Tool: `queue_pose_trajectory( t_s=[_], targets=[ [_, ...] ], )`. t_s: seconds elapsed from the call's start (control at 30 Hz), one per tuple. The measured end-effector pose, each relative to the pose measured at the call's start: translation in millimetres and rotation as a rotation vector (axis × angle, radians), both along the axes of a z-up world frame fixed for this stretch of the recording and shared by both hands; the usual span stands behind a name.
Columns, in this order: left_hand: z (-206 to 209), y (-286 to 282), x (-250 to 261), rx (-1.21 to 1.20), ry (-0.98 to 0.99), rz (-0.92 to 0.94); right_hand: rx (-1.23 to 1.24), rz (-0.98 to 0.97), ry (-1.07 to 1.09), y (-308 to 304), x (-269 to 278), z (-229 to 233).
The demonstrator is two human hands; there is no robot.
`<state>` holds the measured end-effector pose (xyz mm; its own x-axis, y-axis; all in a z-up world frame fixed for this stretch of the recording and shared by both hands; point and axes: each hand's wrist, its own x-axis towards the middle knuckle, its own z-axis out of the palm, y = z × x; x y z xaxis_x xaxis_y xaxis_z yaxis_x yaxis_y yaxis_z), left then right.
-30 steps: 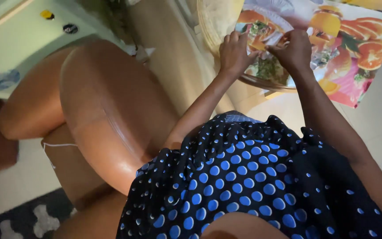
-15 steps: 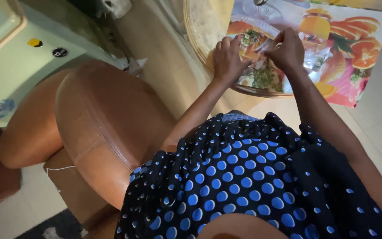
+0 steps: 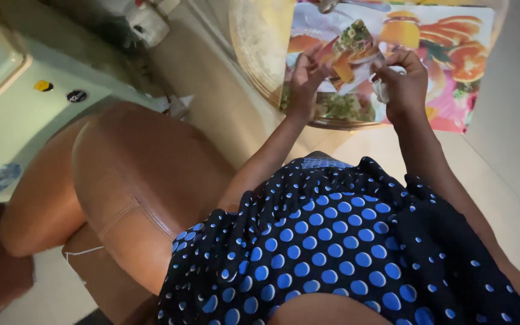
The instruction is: Cleaning a laminated menu, plates, and a glass with a cloth on a dining table.
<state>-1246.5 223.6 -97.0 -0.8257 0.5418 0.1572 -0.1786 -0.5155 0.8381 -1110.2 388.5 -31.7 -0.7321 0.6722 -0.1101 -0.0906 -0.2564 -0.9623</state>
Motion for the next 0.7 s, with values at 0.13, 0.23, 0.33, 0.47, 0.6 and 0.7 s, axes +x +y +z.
queue_pose_trajectory(
  t_s=[0.13,0.23,0.33,0.47,0.6,0.7],
  targets=[
    [-43.6,25.9,27.7,0.332,-0.266,-0.266,-0.175,-0.004,0.067,-12.4,36.3,32.9],
    [28.8,29.8,65.4,0.237,-0.413,-0.356,-0.173,0.046,0.104,-11.6,67.3,36.9],
    [48.1,35.8,92.4,0.372,-0.534,-0.510,-0.075,-0.020,0.126,-4.7,104.1,40.5],
    [55.0,44.7,130.4,-0.248,0.867,-0.022,-0.095,-0.215,0.287,-8.1,158.0,89.3],
    [58.1,65.5,182.4,-0.421,1.070,0.011,-0.028,-0.274,0.495,-2.2,219.3,93.4],
    [46.5,88.8,226.5,-0.215,0.941,-0.177,0.342,-0.347,0.399,-15.9,240.8,94.3]
  ],
)
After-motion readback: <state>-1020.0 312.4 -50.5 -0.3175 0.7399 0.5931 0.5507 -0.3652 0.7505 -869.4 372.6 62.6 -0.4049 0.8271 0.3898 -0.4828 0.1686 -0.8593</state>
